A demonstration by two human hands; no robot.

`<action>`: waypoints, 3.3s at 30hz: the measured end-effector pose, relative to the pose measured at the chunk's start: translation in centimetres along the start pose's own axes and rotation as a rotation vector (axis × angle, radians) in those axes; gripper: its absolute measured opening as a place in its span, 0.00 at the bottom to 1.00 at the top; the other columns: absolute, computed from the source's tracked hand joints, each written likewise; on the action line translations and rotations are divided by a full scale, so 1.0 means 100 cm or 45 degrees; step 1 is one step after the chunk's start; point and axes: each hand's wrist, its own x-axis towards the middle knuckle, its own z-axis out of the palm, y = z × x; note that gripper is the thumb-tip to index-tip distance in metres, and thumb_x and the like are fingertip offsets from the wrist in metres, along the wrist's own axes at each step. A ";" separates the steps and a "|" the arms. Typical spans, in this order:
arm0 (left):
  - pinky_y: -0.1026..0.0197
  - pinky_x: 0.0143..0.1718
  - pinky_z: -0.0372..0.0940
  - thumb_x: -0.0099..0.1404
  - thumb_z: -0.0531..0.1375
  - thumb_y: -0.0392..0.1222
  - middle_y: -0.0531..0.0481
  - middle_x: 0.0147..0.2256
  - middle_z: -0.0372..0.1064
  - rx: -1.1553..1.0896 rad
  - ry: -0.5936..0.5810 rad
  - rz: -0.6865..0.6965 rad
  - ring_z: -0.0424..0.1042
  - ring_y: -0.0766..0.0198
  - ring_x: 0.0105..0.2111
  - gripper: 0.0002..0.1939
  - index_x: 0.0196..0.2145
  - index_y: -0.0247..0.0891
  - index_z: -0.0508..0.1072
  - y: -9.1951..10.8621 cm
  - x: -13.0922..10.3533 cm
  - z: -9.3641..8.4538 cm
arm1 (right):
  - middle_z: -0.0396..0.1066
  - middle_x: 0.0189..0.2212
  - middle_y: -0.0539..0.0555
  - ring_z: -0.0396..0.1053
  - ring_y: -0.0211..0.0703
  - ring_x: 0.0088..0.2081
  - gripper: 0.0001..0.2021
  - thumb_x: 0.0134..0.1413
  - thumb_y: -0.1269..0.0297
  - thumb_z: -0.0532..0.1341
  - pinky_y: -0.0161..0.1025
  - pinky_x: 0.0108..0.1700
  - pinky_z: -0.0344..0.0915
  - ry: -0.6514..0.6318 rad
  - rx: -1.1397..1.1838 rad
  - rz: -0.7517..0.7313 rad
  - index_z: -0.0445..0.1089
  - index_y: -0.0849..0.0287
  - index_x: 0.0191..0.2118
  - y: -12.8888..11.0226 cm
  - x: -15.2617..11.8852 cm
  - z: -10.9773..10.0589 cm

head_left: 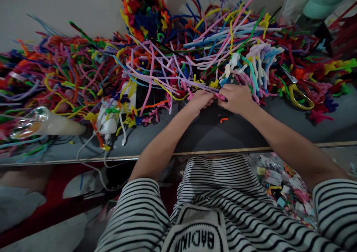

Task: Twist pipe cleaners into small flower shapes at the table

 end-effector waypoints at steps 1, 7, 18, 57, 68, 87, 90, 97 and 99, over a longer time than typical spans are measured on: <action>0.63 0.22 0.48 0.67 0.57 0.39 0.57 0.17 0.51 -0.094 -0.051 -0.093 0.51 0.71 0.17 0.15 0.22 0.41 0.60 0.001 0.000 -0.001 | 0.76 0.37 0.59 0.71 0.50 0.38 0.08 0.59 0.67 0.59 0.43 0.35 0.53 0.015 -0.007 -0.013 0.76 0.61 0.37 -0.001 0.000 0.000; 0.58 0.36 0.67 0.71 0.58 0.47 0.48 0.29 0.70 0.296 0.188 0.345 0.71 0.61 0.33 0.11 0.33 0.40 0.72 0.003 -0.009 -0.007 | 0.73 0.31 0.56 0.67 0.46 0.33 0.06 0.58 0.65 0.61 0.43 0.35 0.55 0.132 0.270 0.126 0.72 0.59 0.31 0.012 0.002 0.006; 0.48 0.52 0.67 0.76 0.54 0.50 0.41 0.38 0.76 0.808 0.279 0.974 0.74 0.51 0.48 0.16 0.40 0.39 0.75 -0.011 -0.004 -0.020 | 0.63 0.21 0.48 0.55 0.38 0.26 0.18 0.52 0.49 0.70 0.40 0.30 0.54 0.054 1.032 0.306 0.68 0.56 0.26 0.021 0.005 0.005; 0.60 0.36 0.66 0.74 0.53 0.64 0.49 0.31 0.74 0.083 0.436 0.548 0.71 0.63 0.33 0.26 0.34 0.40 0.75 -0.014 -0.002 0.009 | 0.64 0.19 0.49 0.58 0.36 0.20 0.24 0.48 0.39 0.73 0.39 0.23 0.53 0.169 1.563 0.778 0.70 0.55 0.22 0.006 0.011 0.012; 0.61 0.37 0.65 0.77 0.53 0.59 0.49 0.33 0.75 0.212 0.494 0.627 0.71 0.63 0.33 0.23 0.35 0.40 0.75 -0.014 -0.004 0.006 | 0.65 0.19 0.48 0.58 0.34 0.19 0.24 0.49 0.40 0.72 0.38 0.21 0.52 0.147 1.572 0.712 0.70 0.56 0.23 0.006 0.009 0.008; 0.63 0.29 0.58 0.66 0.65 0.63 0.54 0.24 0.65 -0.417 0.340 0.429 0.60 0.69 0.25 0.25 0.25 0.38 0.72 -0.012 -0.003 0.016 | 0.75 0.22 0.49 0.61 0.33 0.17 0.25 0.50 0.36 0.71 0.36 0.19 0.58 0.333 1.522 0.587 0.79 0.56 0.26 0.005 0.006 0.021; 0.65 0.22 0.52 0.64 0.67 0.63 0.55 0.21 0.62 -0.595 0.252 0.254 0.54 0.72 0.21 0.25 0.26 0.38 0.73 -0.011 -0.007 0.022 | 0.77 0.24 0.50 0.61 0.33 0.17 0.26 0.48 0.34 0.71 0.36 0.19 0.58 0.349 1.512 0.588 0.79 0.56 0.26 0.001 0.006 0.017; 0.64 0.33 0.64 0.66 0.68 0.56 0.52 0.27 0.72 -0.421 0.411 0.375 0.67 0.69 0.27 0.20 0.28 0.36 0.76 -0.011 -0.004 0.017 | 0.76 0.23 0.50 0.61 0.34 0.17 0.26 0.48 0.35 0.71 0.36 0.19 0.58 0.296 1.500 0.616 0.79 0.57 0.26 0.004 0.006 0.016; 0.64 0.35 0.65 0.69 0.65 0.56 0.52 0.28 0.72 -0.324 0.488 0.418 0.68 0.68 0.29 0.19 0.31 0.37 0.77 -0.012 0.000 0.012 | 0.75 0.21 0.51 0.62 0.34 0.17 0.25 0.49 0.36 0.71 0.36 0.20 0.58 0.264 1.481 0.604 0.79 0.57 0.26 0.005 0.006 0.017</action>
